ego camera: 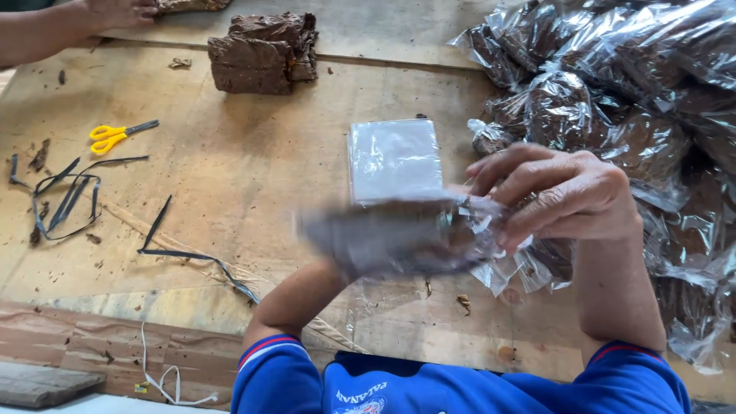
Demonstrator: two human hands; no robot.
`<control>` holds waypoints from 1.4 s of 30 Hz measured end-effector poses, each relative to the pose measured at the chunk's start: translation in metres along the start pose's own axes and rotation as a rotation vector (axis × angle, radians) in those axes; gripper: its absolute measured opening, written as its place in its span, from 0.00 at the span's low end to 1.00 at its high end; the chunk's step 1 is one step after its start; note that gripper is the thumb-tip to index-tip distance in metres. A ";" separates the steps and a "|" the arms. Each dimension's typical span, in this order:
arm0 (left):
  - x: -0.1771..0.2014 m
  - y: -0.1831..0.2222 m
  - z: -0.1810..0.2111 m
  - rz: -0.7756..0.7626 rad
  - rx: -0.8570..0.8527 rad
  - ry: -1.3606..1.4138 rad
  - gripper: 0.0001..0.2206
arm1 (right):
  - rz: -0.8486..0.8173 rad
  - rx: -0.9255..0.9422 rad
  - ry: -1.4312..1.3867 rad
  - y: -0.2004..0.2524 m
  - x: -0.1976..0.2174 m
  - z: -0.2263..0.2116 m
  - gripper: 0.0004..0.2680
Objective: The person places rectangular blocks of a brown, dried food product into clear plastic bags and ties them shut with white string. The person repeats this process for several units, stacking the finished packages on the table.
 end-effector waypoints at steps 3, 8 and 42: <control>0.017 0.017 -0.014 0.367 -0.896 -0.472 0.20 | -0.183 -0.079 0.035 0.009 0.014 -0.001 0.08; 0.030 0.069 0.042 0.903 -1.046 -1.256 0.04 | -0.139 -0.321 0.202 0.018 0.015 0.008 0.06; 0.046 0.050 -0.022 1.567 -0.405 -0.958 0.06 | 1.059 -0.648 0.240 0.050 -0.115 0.122 0.04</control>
Point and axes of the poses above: each hand's wrist, its own y-axis away from the middle knuckle, its own x-axis out of the back of the hand, z = x × y, the point moved 2 cm from there along -y, towards the middle knuckle, and after that the axes turned 13 degrees about x, right-handed, at the moved point
